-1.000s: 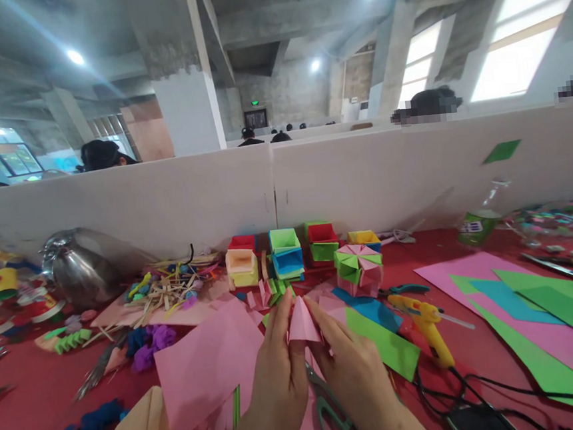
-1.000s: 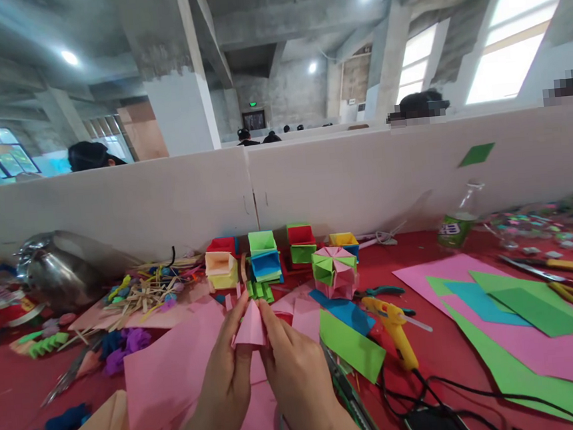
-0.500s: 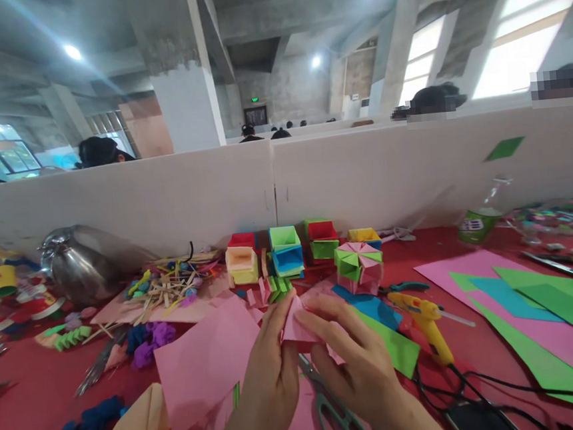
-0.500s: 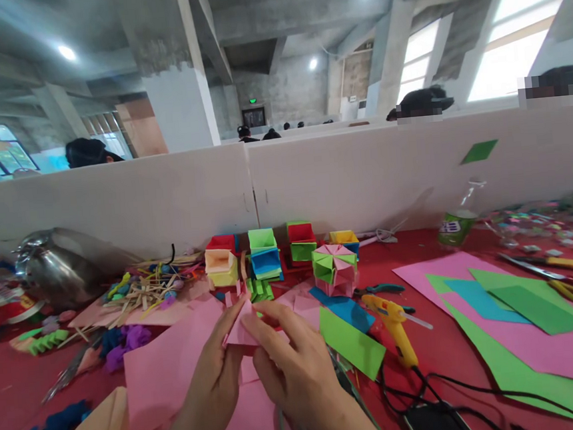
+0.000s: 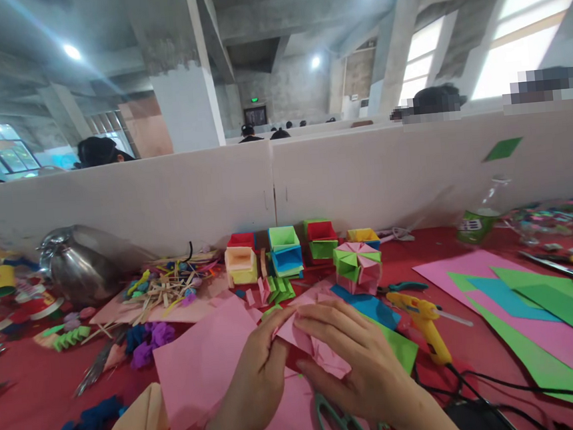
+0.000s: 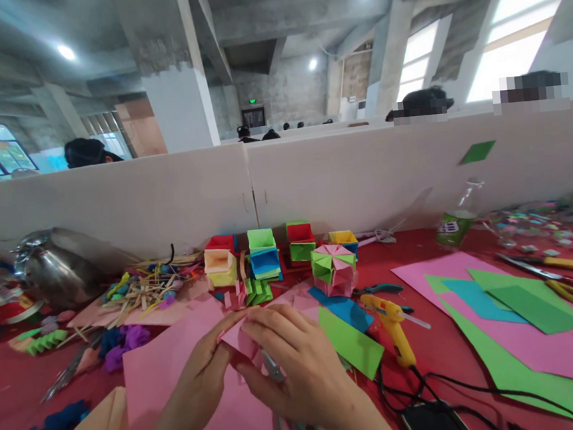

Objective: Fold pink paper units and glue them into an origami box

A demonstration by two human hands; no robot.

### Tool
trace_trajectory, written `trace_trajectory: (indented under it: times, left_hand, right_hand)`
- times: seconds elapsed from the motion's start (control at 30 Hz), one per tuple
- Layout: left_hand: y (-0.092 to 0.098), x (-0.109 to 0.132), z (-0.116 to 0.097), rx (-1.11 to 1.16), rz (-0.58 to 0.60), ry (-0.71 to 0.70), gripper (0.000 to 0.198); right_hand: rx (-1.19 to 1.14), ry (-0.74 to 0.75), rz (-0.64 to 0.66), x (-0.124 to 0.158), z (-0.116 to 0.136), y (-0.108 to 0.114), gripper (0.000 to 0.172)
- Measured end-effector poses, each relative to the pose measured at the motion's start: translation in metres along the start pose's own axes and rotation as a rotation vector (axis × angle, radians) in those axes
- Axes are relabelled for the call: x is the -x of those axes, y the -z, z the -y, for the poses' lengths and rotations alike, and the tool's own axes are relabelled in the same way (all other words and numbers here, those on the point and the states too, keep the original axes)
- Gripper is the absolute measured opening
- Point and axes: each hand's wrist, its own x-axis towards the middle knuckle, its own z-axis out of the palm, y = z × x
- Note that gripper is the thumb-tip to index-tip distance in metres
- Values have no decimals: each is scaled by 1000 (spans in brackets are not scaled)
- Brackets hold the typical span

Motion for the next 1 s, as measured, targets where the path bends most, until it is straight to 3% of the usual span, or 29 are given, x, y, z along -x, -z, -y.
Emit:
trace_trajectory:
  times: [0.2, 0.37, 0.53, 0.7, 0.87, 1.0]
  left_hand:
    - [5, 1, -7, 55, 49, 58, 44]
    - [9, 1, -7, 192, 149, 123, 38]
    - [15, 1, -6, 321, 258, 146, 32]
    - [16, 1, -11, 365, 330, 188, 29]
    - [14, 3, -11, 273, 269, 198, 16]
    - [11, 1, -7, 224, 243, 111, 15]
  right_hand:
    - [-7, 53, -81, 0, 1, -1, 34]
    - [-131, -10, -13, -1, -1, 3, 50]
    - [-321, -79, 34, -2, -4, 8, 16]
    - [-396, -133, 40, -3, -3, 10, 14]
    - [-415, -162, 48, -4, -3, 12, 14]
    - [-429, -195, 12, -2, -6, 10, 16]
